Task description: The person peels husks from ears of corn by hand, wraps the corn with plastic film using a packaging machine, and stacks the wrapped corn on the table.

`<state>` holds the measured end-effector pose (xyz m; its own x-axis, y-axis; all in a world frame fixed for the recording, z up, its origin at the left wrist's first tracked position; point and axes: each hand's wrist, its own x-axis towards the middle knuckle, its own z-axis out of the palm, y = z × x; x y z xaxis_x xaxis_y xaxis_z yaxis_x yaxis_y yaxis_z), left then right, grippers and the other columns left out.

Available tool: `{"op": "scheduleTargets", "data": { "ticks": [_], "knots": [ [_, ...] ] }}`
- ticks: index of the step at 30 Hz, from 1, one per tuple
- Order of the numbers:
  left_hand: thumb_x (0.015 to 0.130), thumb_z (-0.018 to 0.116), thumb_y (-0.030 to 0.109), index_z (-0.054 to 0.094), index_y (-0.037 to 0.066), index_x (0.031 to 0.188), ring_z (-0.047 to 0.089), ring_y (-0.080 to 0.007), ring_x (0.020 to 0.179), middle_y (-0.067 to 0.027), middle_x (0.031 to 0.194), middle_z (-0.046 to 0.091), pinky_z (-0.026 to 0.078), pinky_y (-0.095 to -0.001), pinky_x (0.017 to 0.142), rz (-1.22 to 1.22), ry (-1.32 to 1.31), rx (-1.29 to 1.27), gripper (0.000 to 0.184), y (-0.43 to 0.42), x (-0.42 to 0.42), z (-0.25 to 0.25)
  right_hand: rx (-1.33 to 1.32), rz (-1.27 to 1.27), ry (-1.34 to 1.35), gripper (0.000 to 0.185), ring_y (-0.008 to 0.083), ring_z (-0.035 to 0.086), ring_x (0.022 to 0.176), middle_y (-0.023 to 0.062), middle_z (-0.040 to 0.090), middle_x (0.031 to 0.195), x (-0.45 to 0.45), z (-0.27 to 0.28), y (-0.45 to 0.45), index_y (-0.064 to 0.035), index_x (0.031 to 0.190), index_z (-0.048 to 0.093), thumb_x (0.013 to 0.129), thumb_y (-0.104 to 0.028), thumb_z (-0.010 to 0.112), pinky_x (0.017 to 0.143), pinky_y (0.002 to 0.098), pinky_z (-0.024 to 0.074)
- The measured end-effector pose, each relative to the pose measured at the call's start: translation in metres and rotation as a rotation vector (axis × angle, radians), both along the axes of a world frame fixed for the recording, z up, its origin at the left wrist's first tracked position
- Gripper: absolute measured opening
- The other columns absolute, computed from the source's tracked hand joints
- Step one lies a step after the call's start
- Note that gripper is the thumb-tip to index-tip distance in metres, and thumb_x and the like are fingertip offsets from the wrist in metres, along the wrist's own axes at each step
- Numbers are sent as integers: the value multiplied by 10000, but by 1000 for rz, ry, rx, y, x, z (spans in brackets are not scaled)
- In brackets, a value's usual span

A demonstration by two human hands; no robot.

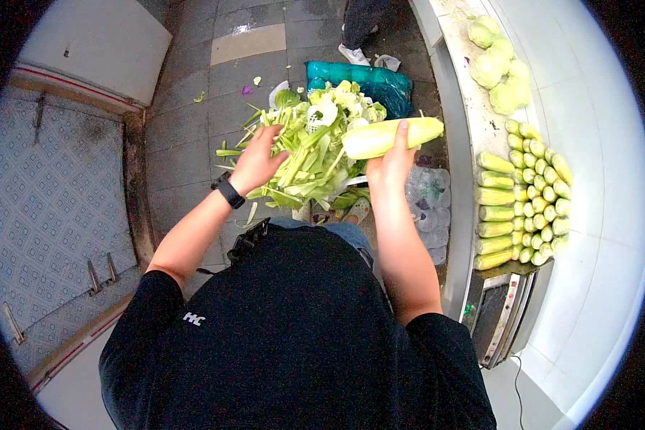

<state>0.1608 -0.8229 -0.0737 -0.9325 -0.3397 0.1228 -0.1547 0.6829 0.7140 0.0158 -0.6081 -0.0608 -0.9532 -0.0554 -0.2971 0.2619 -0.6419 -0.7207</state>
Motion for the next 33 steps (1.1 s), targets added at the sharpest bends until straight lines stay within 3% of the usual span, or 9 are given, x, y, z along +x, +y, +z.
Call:
{"op": "scheduleTargets", "data": {
  "ticks": [3,5,9,15,17,19,23,27,33],
  "knots": [
    [922,681,204,576,7,1106,637,-194,931,-113,1016,658,504,-337,832,-102,41,262,289,29,-16,9,-29,39,39,565,285,602,1102,93,550,1214,18,13,-18,-108,1388,336,963,-298,657,936,478,532],
    [962,644,189,603,14,1012,598,-106,816,-37,890,652,484,-273,765,-330,-122,774,187,39,-26,19,-37,56,57,570,301,605,1100,104,547,1223,21,11,-26,-108,1390,326,964,-296,655,945,476,528],
    [972,628,159,610,32,908,514,-48,714,27,808,622,422,-232,637,-285,-91,860,144,38,-15,24,0,42,83,523,295,612,1086,122,552,1223,19,18,-23,-104,1383,332,991,-312,609,954,470,523],
    [837,641,56,661,48,970,682,-276,813,-134,910,691,523,-397,708,-186,-177,-104,134,-7,14,17,2,-89,56,520,284,627,1026,137,608,1123,-12,23,15,-83,1351,390,1028,-486,449,900,453,545],
    [861,561,68,682,46,932,662,-339,971,-161,1097,668,536,-428,813,-69,-4,-852,141,-32,17,-25,-151,204,-102,691,271,647,928,142,633,1089,1,54,31,-59,1329,437,1002,-649,287,796,423,565],
    [835,604,105,649,23,1023,630,-363,1010,-173,1122,640,517,-423,842,-239,-460,-459,210,-37,-7,-13,-87,371,-86,833,253,653,796,166,664,1072,14,58,47,-56,1315,489,965,-726,139,677,404,565],
    [842,688,79,581,12,1076,616,-235,898,-113,1028,603,515,-336,785,-429,78,154,266,21,-50,43,-8,404,-149,791,254,669,696,161,690,980,57,71,61,-63,1313,497,986,-692,145,644,374,582],
    [837,721,110,579,39,1163,600,-191,900,-91,1063,593,498,-319,762,-692,265,329,362,94,-71,119,56,287,-87,614,203,687,803,119,683,1014,90,79,75,-76,1303,496,1050,-562,219,691,351,581],
    [800,734,67,668,24,858,614,-319,848,-105,898,629,509,-390,752,-847,455,105,98,179,-71,127,-34,207,-77,447,137,631,910,64,639,1102,107,51,139,-82,1281,519,1078,-433,331,783,312,536]
  ]
}}
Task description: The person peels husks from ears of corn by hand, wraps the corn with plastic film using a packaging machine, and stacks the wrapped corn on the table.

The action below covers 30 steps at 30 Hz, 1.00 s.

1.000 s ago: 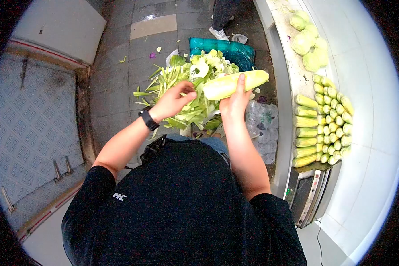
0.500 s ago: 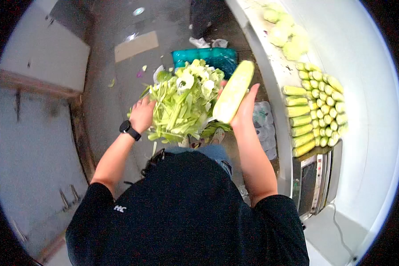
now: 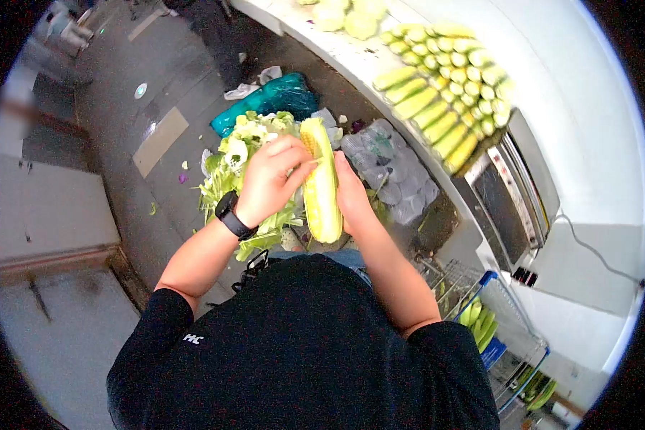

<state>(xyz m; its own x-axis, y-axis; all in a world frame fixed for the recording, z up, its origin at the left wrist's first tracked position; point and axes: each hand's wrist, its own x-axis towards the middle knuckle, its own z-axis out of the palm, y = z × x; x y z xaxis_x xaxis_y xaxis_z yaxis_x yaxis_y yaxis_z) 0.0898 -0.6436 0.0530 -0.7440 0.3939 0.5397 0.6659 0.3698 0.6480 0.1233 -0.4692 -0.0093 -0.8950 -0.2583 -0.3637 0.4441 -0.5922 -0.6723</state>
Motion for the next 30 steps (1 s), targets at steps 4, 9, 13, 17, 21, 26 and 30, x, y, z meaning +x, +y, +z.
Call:
{"op": "scheduleTargets", "data": {
  "ticks": [4,9,13,17,21,26,30],
  "knots": [
    [735,710,41,662,59,890,597,-279,836,-73,895,615,507,-380,717,-337,110,-187,163,51,36,-9,47,-251,-77,457,160,634,918,67,644,1077,6,-6,40,-75,1280,546,1068,-442,374,819,342,533],
    [755,710,7,653,47,901,585,-279,796,-81,874,596,486,-376,718,-491,13,-155,162,84,61,-17,10,-528,-236,537,197,639,914,86,656,1049,15,-22,100,-46,1237,574,1042,-513,392,842,373,533],
    [749,692,-29,639,42,880,588,-289,819,-90,868,590,491,-367,734,-518,-124,-135,158,80,94,9,-142,-643,-284,556,252,646,885,109,648,1019,20,-43,151,-63,1207,559,1036,-551,356,816,421,548],
    [752,634,-84,595,23,827,580,-280,770,-113,838,575,479,-366,685,137,-74,-310,137,32,103,-11,-201,-575,-220,552,268,653,828,124,654,984,31,-47,208,-68,1175,557,1040,-552,327,766,430,562],
    [856,614,45,594,26,1142,637,-419,879,-200,993,646,515,-460,734,627,-340,-857,287,-130,97,-125,-206,-508,-189,535,283,682,819,138,675,968,48,-27,250,-60,1174,579,1037,-526,356,731,434,577],
    [776,721,127,461,43,1368,632,-431,971,-237,1116,635,523,-465,830,387,-758,-1374,653,-161,72,-166,-265,-411,-139,501,289,702,826,145,690,975,75,-25,289,-57,1206,586,1038,-479,375,712,419,596],
    [761,723,30,523,1,1202,607,-351,1062,-187,1109,602,499,-411,865,199,-335,-787,486,37,21,-88,-326,-297,-101,455,275,706,814,143,689,1016,93,-14,300,-74,1261,559,1053,-435,376,717,394,596]
  ]
}}
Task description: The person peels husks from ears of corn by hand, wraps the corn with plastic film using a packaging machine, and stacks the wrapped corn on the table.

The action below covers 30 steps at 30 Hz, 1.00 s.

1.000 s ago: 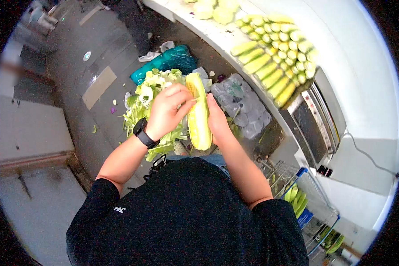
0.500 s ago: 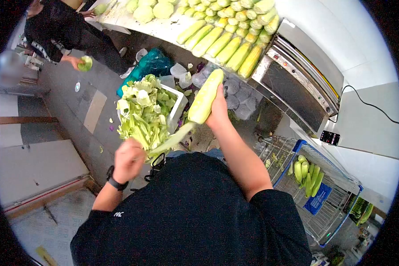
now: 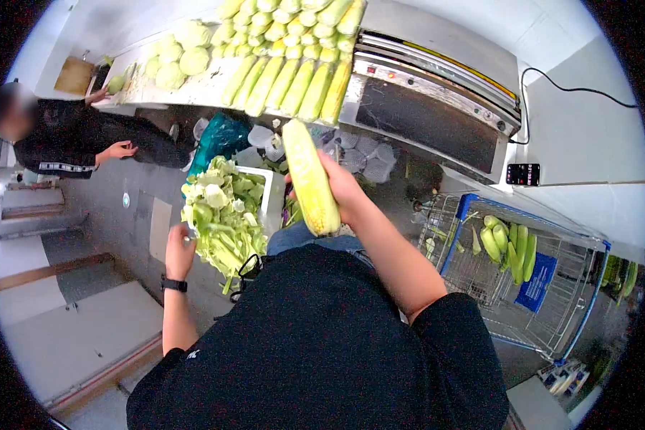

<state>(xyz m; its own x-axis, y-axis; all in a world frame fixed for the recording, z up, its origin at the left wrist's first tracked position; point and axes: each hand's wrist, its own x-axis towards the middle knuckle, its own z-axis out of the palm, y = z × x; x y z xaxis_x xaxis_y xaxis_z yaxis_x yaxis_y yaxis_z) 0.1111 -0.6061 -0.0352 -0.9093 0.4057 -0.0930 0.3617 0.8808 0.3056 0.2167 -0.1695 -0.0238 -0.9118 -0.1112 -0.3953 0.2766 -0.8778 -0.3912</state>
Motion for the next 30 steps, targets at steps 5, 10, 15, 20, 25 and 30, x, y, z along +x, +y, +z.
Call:
{"op": "scheduleTargets", "data": {
  "ticks": [5,10,15,20,25,30],
  "knots": [
    [662,840,61,444,87,1398,443,-384,1326,-180,1452,417,398,-427,1093,-596,5,266,836,235,-26,100,167,162,-83,429,268,715,793,163,688,1016,1,9,21,-35,1294,517,1046,-375,436,670,381,610],
    [623,821,76,541,95,1316,539,-354,1217,-142,1326,559,461,-428,1008,-1127,-26,265,748,346,-71,113,218,225,-66,450,287,723,808,185,689,993,3,38,67,-6,1275,527,1037,-383,466,662,371,616],
    [669,811,113,643,90,1148,640,-299,1002,-89,1098,659,526,-389,852,-1238,-72,394,508,420,-106,101,896,56,176,741,237,602,1139,135,584,1286,32,50,142,-18,1454,391,910,-442,662,930,362,527],
    [714,805,121,620,47,1200,627,-321,1034,-132,1105,642,512,-386,891,-1233,-187,557,525,513,-121,83,1595,-160,-285,719,196,594,1131,89,598,1272,54,82,200,-46,1339,552,677,4,826,964,332,497],
    [757,752,127,604,34,1217,595,-337,1079,-139,1168,615,489,-396,933,-1259,-160,555,493,608,-121,78,1729,-308,-353,604,242,653,1030,143,682,1124,60,106,286,-18,1247,608,682,-40,818,920,331,505],
    [762,751,147,625,43,1189,609,-354,1043,-142,1118,640,503,-413,895,-1107,-88,527,458,692,-113,58,1933,-292,-272,550,261,653,1010,126,645,1152,55,77,394,-29,1218,629,702,-81,812,868,337,522]
  ]
}}
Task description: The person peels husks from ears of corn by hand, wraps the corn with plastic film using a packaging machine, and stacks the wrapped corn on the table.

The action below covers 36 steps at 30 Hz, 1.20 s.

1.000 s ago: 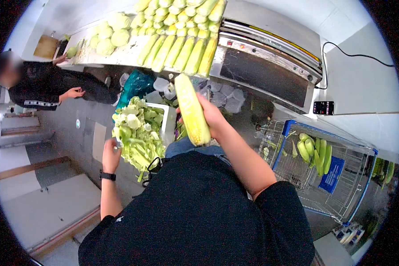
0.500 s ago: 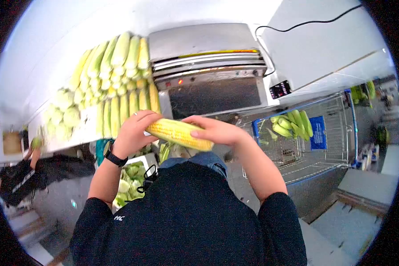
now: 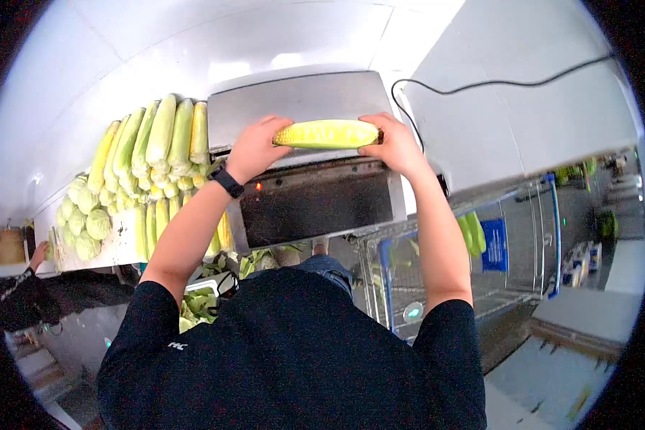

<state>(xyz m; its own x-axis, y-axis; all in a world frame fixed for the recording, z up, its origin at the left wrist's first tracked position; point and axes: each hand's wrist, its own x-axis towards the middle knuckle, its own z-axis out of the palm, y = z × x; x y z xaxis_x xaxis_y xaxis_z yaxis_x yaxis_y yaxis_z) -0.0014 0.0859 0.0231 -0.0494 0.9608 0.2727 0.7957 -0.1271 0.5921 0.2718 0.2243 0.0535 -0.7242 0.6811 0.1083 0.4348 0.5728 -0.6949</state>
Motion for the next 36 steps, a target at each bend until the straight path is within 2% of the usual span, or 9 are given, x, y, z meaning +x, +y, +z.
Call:
{"op": "scheduleTargets", "data": {
  "ticks": [7,12,17,21,23,26,29,32,36],
  "knots": [
    [783,745,162,631,41,1181,620,-367,1030,-151,1132,647,505,-429,898,169,25,-135,431,62,-2,-43,102,90,-176,575,344,592,1142,150,645,1229,-32,-51,96,-60,1230,632,698,-177,819,985,405,467],
    [794,734,168,626,40,1209,617,-367,1040,-152,1145,645,499,-428,906,172,48,-150,448,75,-7,-56,135,144,-160,558,345,598,1110,149,646,1200,-36,-79,119,-62,1230,632,717,-184,811,961,406,480],
    [804,731,177,635,46,1217,619,-352,1034,-147,1138,651,501,-419,906,70,16,-219,444,66,-18,-45,26,225,-150,563,331,615,1056,133,619,1154,-30,-74,119,-56,1234,631,718,-185,818,933,387,499],
    [832,719,219,636,55,1226,617,-342,1054,-138,1145,656,503,-406,919,69,44,-236,434,62,-18,-47,111,290,-228,585,289,614,1066,101,611,1210,-34,-71,124,-65,1275,608,729,-130,808,932,352,497],
    [844,709,229,631,53,1231,619,-340,1065,-141,1147,658,503,-403,925,76,99,-197,432,63,-18,-43,-37,222,-188,626,266,618,1077,92,619,1216,-30,-58,122,-83,1315,582,734,-133,810,921,365,505],
    [836,706,186,615,27,1238,628,-313,1084,-165,1152,655,495,-390,946,113,-49,-193,442,62,-20,-41,-114,137,-160,644,239,617,1089,92,627,1222,-21,-53,131,-97,1343,563,749,-143,808,921,371,509],
    [877,674,247,630,37,1215,629,-330,1080,-159,1155,660,502,-406,932,122,-101,-188,401,61,-26,-42,-171,99,-123,600,234,632,1053,108,640,1217,-16,-58,141,-96,1330,581,777,-175,799,881,366,529],
    [887,660,211,636,34,1186,638,-329,1059,-159,1136,663,507,-399,912,116,-38,-166,348,60,-27,-38,-145,89,-126,541,233,649,1004,114,662,1177,-15,-57,139,-85,1297,604,799,-194,786,849,360,542],
    [892,618,99,648,36,1089,627,-322,1007,-126,1053,661,504,-401,882,119,33,-88,209,36,-26,-20,-21,89,-81,459,211,647,959,100,669,1098,-1,-49,125,-79,1241,630,806,-124,768,788,323,534]
  ]
}}
